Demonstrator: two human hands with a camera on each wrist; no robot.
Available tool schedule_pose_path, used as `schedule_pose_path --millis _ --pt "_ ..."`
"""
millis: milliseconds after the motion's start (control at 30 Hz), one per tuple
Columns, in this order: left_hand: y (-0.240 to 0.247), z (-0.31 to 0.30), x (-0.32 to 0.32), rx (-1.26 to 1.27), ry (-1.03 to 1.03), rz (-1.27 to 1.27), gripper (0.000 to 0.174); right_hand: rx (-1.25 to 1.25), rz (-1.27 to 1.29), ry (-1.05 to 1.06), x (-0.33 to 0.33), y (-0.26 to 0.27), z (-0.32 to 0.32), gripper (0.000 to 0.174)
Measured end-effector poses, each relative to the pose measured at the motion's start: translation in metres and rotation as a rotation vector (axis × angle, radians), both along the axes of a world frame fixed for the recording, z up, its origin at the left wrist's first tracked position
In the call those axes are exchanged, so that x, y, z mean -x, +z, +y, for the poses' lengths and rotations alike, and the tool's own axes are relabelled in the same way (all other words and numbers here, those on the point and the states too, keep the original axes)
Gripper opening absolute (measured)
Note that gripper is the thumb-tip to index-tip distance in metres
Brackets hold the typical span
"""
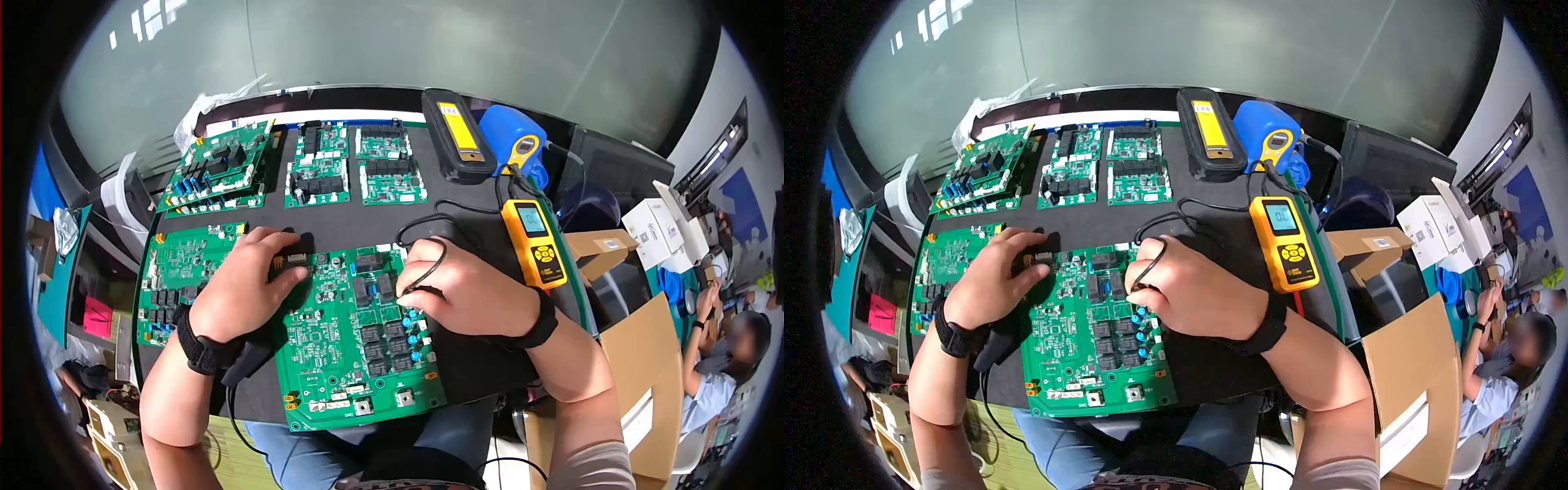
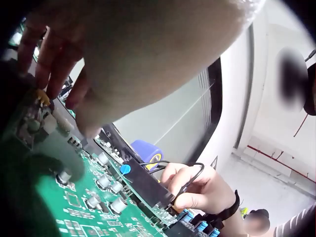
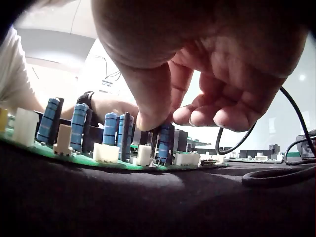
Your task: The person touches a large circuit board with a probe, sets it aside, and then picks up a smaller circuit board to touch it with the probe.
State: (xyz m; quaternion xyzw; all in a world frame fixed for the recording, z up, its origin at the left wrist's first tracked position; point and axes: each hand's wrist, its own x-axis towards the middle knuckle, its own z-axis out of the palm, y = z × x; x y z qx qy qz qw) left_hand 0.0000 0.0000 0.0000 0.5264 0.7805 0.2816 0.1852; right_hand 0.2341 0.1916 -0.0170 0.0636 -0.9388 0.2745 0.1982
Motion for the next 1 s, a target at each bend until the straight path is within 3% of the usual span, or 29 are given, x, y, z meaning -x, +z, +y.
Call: schedule_pose_path --millis 167,400,700,767,1000 --pt "-0.003 0.0 -0.006 0.025 -0.095 0.178 0.057 0.036 -0.004 -0.015 -0.005 0.0 0.0 0.005" --pt "-0.006 0.006 0.002 0.063 -0.098 0.091 0.058 0.03 0.012 -0.019 -0.004 0.0 -0.003 0.002" --pt "-0.007 0.01 0.01 0.014 -0.081 -0.076 0.049 0.02 0.003 -0.018 -0.004 0.003 -0.004 0.002" --pt "-0.002 0.012 0.013 0.077 -0.014 -0.289 0.042 0.044 0.014 -0.021 -0.003 0.003 -0.005 0.001" --pt "0.0 0.011 0.017 0.101 0.012 -0.366 0.029 0.034 0.018 -0.003 -0.002 0.004 -0.002 0.004"
